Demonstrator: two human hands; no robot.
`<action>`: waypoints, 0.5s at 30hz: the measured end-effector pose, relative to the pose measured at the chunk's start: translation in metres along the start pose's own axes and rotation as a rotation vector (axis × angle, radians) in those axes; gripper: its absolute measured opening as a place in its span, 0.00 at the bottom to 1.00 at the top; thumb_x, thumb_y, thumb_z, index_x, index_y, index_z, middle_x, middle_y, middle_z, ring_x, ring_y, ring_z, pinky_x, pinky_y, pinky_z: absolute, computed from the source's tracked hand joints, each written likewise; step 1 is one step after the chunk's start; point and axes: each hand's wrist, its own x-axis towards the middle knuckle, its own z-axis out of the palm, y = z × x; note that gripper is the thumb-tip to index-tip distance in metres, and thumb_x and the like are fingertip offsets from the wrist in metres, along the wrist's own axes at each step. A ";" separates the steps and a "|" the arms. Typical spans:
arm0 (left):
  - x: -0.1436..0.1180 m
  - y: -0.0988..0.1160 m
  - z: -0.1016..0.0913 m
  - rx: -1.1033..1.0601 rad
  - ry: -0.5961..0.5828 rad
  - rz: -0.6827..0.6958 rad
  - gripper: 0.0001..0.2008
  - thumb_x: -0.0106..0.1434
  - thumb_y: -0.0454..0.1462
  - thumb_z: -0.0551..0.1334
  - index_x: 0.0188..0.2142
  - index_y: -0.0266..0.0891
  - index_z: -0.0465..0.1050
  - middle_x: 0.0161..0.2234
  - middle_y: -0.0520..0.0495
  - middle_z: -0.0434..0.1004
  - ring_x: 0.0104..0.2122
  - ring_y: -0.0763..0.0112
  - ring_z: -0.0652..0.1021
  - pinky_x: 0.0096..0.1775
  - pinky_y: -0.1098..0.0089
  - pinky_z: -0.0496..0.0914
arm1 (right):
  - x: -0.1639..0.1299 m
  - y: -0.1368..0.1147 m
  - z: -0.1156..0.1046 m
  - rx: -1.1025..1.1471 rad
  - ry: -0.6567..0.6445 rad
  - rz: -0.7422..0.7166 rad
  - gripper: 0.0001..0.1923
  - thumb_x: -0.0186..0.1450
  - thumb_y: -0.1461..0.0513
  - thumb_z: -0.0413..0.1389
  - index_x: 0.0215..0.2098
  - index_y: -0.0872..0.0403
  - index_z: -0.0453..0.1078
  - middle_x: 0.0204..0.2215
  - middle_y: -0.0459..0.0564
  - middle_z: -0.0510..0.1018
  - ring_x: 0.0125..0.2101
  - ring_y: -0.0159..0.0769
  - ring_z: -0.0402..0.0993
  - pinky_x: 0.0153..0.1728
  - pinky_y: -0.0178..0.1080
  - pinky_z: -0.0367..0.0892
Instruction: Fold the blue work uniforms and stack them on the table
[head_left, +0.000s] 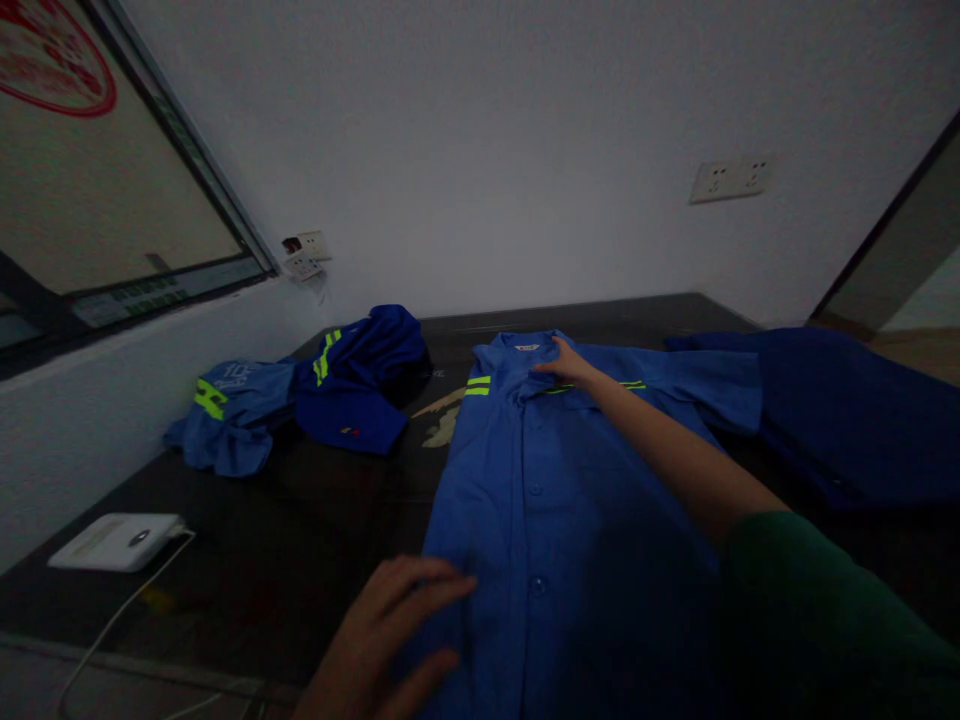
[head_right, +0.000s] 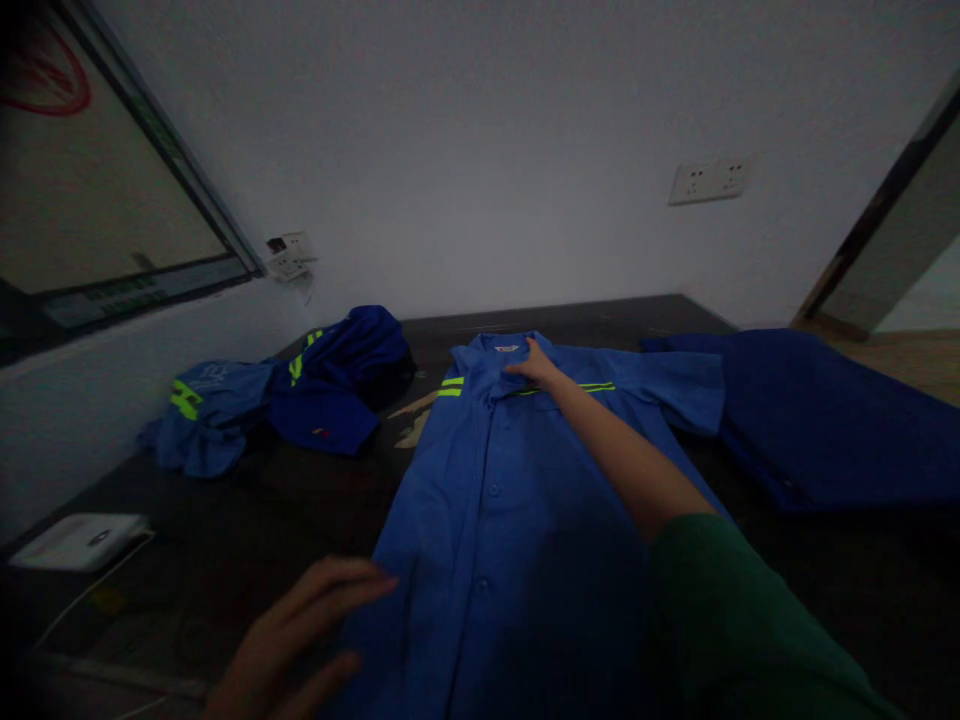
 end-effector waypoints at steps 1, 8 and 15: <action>0.027 0.000 -0.005 -0.057 -0.008 -0.029 0.15 0.69 0.46 0.53 0.48 0.49 0.74 0.43 0.47 0.78 0.43 0.66 0.77 0.43 0.68 0.73 | -0.005 0.001 0.000 0.046 -0.020 -0.002 0.47 0.55 0.67 0.64 0.67 0.56 0.47 0.52 0.60 0.72 0.40 0.35 0.75 0.36 0.36 0.72; 0.218 -0.105 0.051 -0.188 0.168 -0.175 0.15 0.63 0.32 0.54 0.48 0.35 0.72 0.45 0.42 0.76 0.45 0.67 0.75 0.49 0.67 0.68 | -0.021 0.008 -0.008 -0.061 -0.203 0.028 0.23 0.59 0.61 0.62 0.53 0.57 0.70 0.44 0.55 0.77 0.39 0.38 0.75 0.38 0.39 0.73; 0.310 -0.238 0.105 -0.088 0.108 -0.433 0.14 0.58 0.31 0.57 0.43 0.32 0.73 0.42 0.37 0.77 0.45 0.60 0.75 0.50 0.60 0.67 | -0.027 0.027 0.000 -0.609 0.089 -0.372 0.17 0.57 0.63 0.64 0.46 0.52 0.77 0.58 0.59 0.66 0.58 0.49 0.60 0.57 0.50 0.60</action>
